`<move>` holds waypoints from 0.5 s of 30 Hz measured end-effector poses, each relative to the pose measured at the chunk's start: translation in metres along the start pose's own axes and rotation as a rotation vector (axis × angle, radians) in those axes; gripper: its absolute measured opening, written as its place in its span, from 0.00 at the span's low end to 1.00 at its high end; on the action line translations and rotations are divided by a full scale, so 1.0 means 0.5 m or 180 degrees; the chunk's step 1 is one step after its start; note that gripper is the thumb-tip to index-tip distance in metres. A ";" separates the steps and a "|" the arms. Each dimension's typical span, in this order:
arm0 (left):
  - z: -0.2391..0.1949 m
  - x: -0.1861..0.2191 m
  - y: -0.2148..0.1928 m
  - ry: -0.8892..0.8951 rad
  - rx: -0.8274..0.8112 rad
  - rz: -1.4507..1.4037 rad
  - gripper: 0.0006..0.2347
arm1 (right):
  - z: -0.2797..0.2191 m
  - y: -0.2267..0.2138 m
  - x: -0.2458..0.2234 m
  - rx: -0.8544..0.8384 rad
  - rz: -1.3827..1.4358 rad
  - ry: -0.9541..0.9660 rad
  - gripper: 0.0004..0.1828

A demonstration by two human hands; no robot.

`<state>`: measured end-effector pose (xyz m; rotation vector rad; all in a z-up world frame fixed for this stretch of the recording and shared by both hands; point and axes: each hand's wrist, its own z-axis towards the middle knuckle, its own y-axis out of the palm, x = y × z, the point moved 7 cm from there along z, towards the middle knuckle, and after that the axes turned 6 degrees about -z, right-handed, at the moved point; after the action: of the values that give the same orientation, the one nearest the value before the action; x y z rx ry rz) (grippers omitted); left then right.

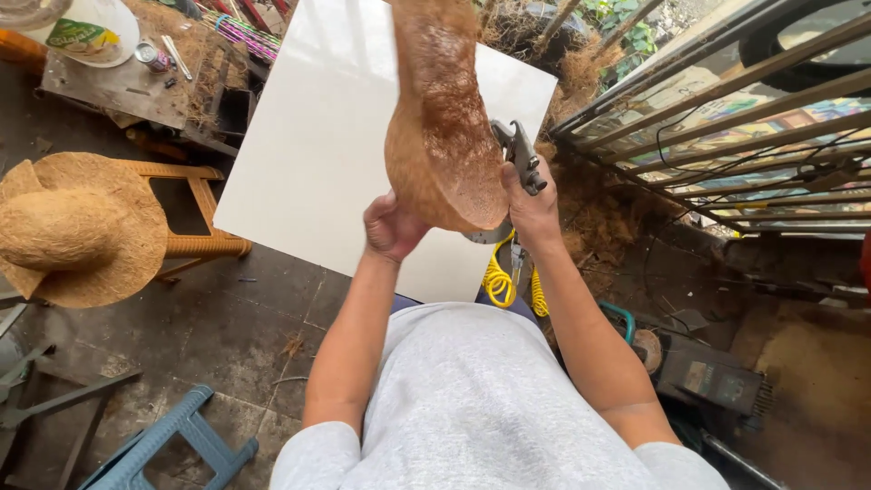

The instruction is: The person uses a spray gun to apply a coating to a coconut-fiber hat. They rotate the hat to cover multiple sides, pause to adjust the spray gun, and continue spraying until the entire surface appears coated.

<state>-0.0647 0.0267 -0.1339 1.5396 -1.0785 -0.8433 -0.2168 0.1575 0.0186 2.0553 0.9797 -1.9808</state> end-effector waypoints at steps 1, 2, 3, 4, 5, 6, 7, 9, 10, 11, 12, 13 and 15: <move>-0.023 0.012 0.031 -0.0009 0.0021 -0.0003 0.23 | -0.002 -0.007 -0.020 0.0000 0.0000 0.0023 0.25; -0.047 0.015 0.072 -0.0238 -0.0171 0.0114 0.27 | -0.004 -0.007 -0.048 -0.0141 -0.0119 -0.0161 0.19; -0.075 0.018 0.111 -0.0454 -0.0352 0.0226 0.31 | -0.007 -0.006 -0.076 -0.0300 -0.0235 -0.0342 0.14; -0.083 0.025 0.130 -0.0450 -0.0321 0.0216 0.31 | 0.003 -0.011 -0.046 -0.0318 -0.0234 -0.0314 0.14; -0.092 0.027 0.151 -0.0575 -0.0382 0.0214 0.29 | 0.010 -0.012 -0.030 -0.0366 -0.0401 -0.0633 0.14; -0.100 0.029 0.171 -0.0699 -0.0445 0.0210 0.30 | 0.015 -0.012 -0.013 -0.0417 -0.0566 -0.0952 0.14; -0.106 0.023 0.162 -0.0711 -0.0416 0.0187 0.30 | 0.009 -0.012 -0.021 -0.0425 -0.0577 -0.0916 0.14; -0.109 0.018 0.145 -0.0618 -0.0366 0.0252 0.29 | 0.004 -0.017 -0.045 -0.0325 -0.0521 -0.0945 0.11; -0.100 0.009 0.140 -0.0624 -0.0351 0.0236 0.29 | 0.008 -0.020 -0.050 -0.0330 -0.0531 -0.0925 0.11; -0.098 0.004 0.132 -0.0549 -0.0307 0.0294 0.29 | 0.003 -0.018 -0.058 -0.0374 -0.0558 -0.1017 0.10; -0.097 -0.002 0.123 -0.0475 -0.0263 0.0354 0.29 | -0.002 -0.017 -0.065 -0.0418 -0.0584 -0.1109 0.09; -0.100 -0.010 0.113 -0.0492 -0.0230 0.0337 0.29 | -0.005 -0.014 -0.050 -0.0423 -0.0590 -0.1069 0.09; -0.100 -0.023 0.096 -0.0370 -0.0152 0.0462 0.28 | -0.007 -0.012 -0.020 -0.0506 -0.0515 -0.1000 0.11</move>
<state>-0.0335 0.0515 -0.0762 1.3687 -1.2303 -0.8605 -0.2164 0.1603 0.0302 1.5669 1.2174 -2.1378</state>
